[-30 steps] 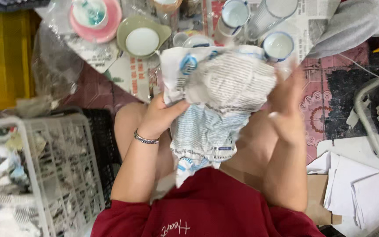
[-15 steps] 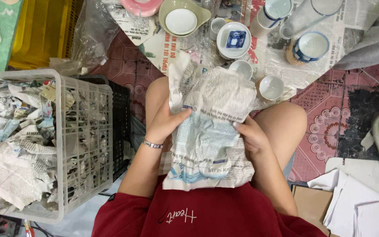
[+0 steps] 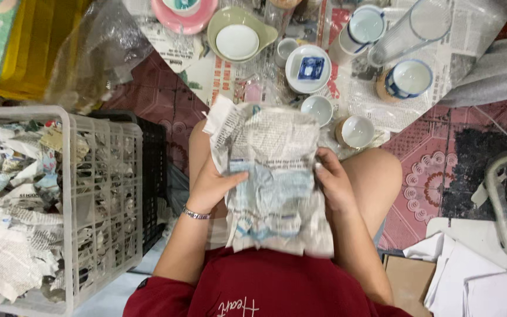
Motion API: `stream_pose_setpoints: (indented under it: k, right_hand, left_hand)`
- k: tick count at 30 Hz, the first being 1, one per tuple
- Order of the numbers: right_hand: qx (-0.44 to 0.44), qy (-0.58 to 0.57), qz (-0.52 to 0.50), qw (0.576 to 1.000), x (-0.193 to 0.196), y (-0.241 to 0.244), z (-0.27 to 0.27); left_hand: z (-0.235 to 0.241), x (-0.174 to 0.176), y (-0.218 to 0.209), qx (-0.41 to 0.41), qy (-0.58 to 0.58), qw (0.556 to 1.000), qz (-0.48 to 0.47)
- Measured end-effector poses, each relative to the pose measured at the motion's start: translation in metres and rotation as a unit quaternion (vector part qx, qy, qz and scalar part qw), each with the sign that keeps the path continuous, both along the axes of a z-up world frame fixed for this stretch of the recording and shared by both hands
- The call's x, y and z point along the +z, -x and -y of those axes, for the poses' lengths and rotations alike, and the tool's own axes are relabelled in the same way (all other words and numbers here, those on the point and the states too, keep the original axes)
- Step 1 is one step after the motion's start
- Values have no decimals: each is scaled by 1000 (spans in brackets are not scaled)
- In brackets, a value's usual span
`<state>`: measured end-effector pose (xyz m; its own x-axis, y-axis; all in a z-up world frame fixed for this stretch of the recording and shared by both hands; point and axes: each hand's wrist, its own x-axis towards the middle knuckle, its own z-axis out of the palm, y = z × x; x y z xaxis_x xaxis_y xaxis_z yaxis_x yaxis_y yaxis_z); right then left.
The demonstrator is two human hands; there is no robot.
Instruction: The person sits cross-legged on the floor and wraps small ceramic dishes and cups with newspaper. They fold the paper around each item, then place the wrapped bundle into a nearby basket. The process is repeated for multiple items.
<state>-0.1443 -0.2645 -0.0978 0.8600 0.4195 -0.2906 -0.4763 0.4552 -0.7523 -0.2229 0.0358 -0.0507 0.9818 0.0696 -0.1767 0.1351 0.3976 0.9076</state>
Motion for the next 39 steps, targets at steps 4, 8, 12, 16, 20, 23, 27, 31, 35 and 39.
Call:
stream_pose_setpoints:
  k: [4, 8, 12, 16, 20, 23, 27, 31, 35, 39]
  right_hand:
    - [93, 60, 8, 994, 1, 1, 0]
    - [31, 115, -3, 993, 6, 5, -14]
    - [-42, 107, 34, 993, 21, 5, -19]
    - [-107, 62, 54, 991, 30, 5, -21]
    - [-93, 74, 116, 986, 31, 11, -18]
    - [-86, 53, 105, 989, 32, 13, -16]
    - [-79, 55, 90, 991, 35, 13, -13]
    - [-66, 63, 84, 992, 37, 10, -13]
    - [-50, 108, 60, 991, 37, 11, -8]
    - [-18, 112, 25, 993, 38, 7, -7]
  left_hand:
    - [-3, 12, -5, 3, -142, 989, 34]
    - [3, 14, -2, 73, -141, 983, 97]
    - [5, -1, 5, 140, -108, 971, 160]
    - [0, -15, 10, 71, -89, 992, 52]
    - [-7, -10, 8, 14, -126, 991, 44]
    - [-8, 1, 2, -8, -138, 989, 51]
    - [-4, 3, -4, -15, -27, 999, -31]
    - [-8, -2, -2, -52, 20, 998, -37]
    - [-11, -4, 4, -43, -13, 999, -24]
    - [-15, 2, 4, -33, -181, 983, 5]
